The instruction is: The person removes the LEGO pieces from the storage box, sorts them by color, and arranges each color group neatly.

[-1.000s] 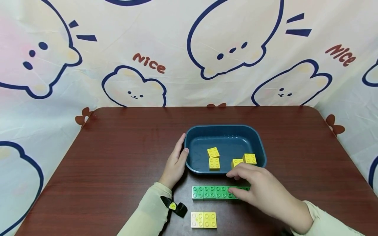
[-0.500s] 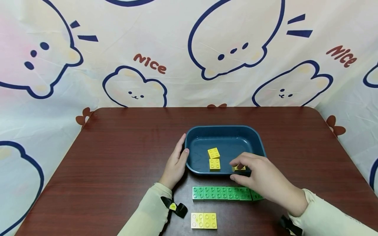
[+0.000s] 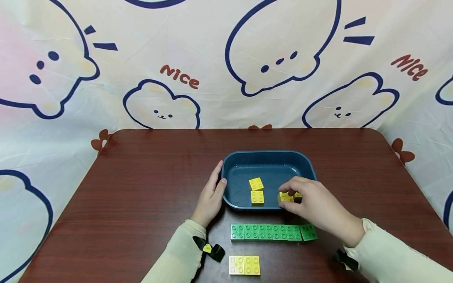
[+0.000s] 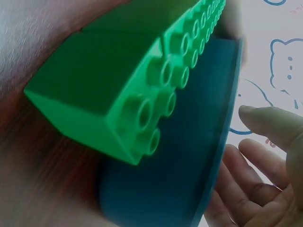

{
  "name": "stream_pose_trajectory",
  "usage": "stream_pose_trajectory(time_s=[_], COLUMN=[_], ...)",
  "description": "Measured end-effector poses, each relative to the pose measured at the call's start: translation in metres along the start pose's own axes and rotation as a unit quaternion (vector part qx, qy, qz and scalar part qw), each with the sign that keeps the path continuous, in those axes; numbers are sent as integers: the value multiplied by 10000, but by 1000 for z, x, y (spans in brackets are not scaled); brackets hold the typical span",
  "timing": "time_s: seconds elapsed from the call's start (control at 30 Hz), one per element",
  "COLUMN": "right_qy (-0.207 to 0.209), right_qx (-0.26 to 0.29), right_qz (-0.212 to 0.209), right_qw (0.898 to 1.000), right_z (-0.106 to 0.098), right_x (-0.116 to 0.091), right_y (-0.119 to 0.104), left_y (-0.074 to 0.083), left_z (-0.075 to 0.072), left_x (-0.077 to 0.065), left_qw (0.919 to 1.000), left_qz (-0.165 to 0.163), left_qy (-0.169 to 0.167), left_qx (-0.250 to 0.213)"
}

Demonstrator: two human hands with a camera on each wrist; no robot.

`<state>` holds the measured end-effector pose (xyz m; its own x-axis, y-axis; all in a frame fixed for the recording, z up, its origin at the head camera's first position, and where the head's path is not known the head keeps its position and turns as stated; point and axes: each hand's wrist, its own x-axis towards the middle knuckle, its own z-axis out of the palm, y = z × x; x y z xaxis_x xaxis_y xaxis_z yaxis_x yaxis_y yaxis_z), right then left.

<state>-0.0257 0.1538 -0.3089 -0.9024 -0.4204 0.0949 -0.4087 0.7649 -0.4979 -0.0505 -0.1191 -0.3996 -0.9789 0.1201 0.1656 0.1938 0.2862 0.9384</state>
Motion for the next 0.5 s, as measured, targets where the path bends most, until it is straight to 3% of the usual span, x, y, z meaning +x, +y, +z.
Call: stream_pose_trajectory(time_s=[0.5], right_qy=[-435], right_qx=[86], right_qz=[402], right_qw=[9982], right_z=[-1], right_x=[9], right_y=[10], left_y=[-1], left_z=[0], left_x=[0], left_qw=[10000], left_qz=[56], left_qy=[6], left_qx=[23])
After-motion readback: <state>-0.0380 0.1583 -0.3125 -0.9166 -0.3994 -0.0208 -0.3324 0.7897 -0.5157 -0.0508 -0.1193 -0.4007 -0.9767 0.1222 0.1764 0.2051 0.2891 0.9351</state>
